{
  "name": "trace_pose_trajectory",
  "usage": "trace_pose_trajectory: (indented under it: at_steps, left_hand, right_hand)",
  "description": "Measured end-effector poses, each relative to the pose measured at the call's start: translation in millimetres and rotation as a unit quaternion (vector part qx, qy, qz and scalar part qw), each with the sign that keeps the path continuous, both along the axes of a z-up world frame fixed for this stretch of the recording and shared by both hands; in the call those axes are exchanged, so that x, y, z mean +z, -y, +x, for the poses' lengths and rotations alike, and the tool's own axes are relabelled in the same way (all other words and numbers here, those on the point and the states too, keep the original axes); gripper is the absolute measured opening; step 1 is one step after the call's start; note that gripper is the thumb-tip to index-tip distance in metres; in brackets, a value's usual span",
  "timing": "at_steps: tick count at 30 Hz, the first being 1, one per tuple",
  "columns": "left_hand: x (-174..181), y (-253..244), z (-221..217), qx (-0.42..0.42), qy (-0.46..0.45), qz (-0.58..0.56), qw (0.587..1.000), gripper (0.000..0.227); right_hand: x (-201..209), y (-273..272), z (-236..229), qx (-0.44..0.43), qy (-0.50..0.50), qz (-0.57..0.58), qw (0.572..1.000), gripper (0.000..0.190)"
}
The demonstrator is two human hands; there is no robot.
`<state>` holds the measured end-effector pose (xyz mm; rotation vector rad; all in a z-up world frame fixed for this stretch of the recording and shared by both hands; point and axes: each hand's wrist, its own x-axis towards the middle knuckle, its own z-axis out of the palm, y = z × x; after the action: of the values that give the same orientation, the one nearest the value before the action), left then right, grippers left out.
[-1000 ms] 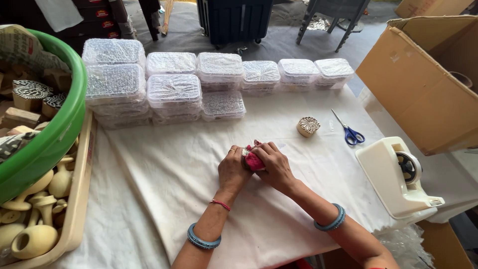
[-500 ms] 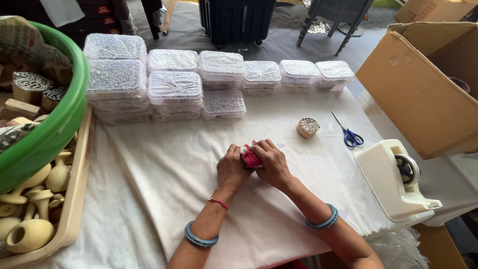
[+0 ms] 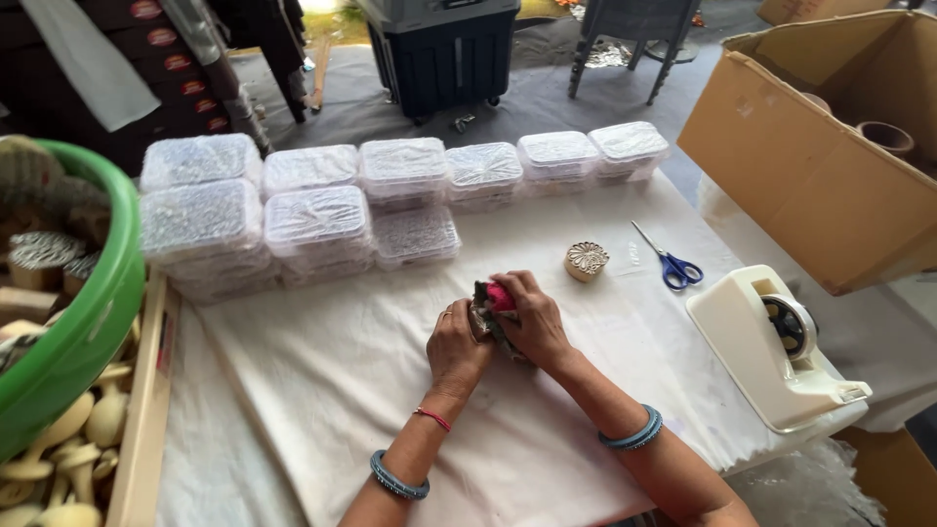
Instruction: The person wipes and cleans small, round wooden objects with a patterned cloth on a white tablecloth. They handle the objects one at a time, turning them over to clean different sides, and place the cleaned items on the table.
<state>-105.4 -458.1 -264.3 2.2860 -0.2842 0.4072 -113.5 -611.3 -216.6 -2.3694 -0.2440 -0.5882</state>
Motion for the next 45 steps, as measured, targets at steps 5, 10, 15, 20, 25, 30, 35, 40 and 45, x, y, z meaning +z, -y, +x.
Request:
trace_pose_trajectory:
  at_steps: [5,10,15,20,25,30,35,40,45]
  left_hand:
    - [16.6,2.9,-0.4,0.000,-0.001,0.028,1.000,0.044]
    - [18.8,-3.7,5.2,-0.008,-0.043,0.063,0.997,0.047]
    - [3.1,-10.2,6.3,-0.021,-0.001,0.063,0.998,0.037]
    - [7.6,-8.2,5.2,-0.054,0.022,0.054,0.997,0.037]
    - [21.6,-6.4,-2.2,-0.095,0.054,0.056,0.992,0.047]
    - [7.0,-16.2,6.0,-0.048,0.025,-0.011,0.998,0.044]
    - [-0.6,-11.0,7.9,-0.048,0.039,-0.054,0.997,0.039]
    - [7.5,-2.6,-1.5,-0.069,0.030,-0.067,0.995,0.036]
    - [14.7,-12.5,-0.1,-0.045,0.024,-0.096,0.994,0.049]
  right_hand:
    - [-1.8,19.8,10.8,0.093,-0.074,0.068,0.991,0.044]
    - [-3.4,14.2,10.1,0.175,-0.077,0.132,0.973,0.043]
    - [6.5,-2.7,-6.0,0.173,-0.070,0.068,0.980,0.036]
    - [2.3,0.7,1.8,0.137,-0.009,0.038,0.990,0.035]
    - [-14.9,7.5,7.6,0.013,-0.001,0.040,0.999,0.029]
    - [5.3,-24.1,-18.2,0.154,0.008,0.097,0.983,0.034]
    - [3.2,-17.0,-11.0,0.147,0.019,0.082,0.986,0.036]
    - [-5.5,-3.9,-5.0,0.016,0.020,0.055,0.998,0.033]
    - [7.2,-26.3,-20.4,0.111,0.035,0.086,0.990,0.033]
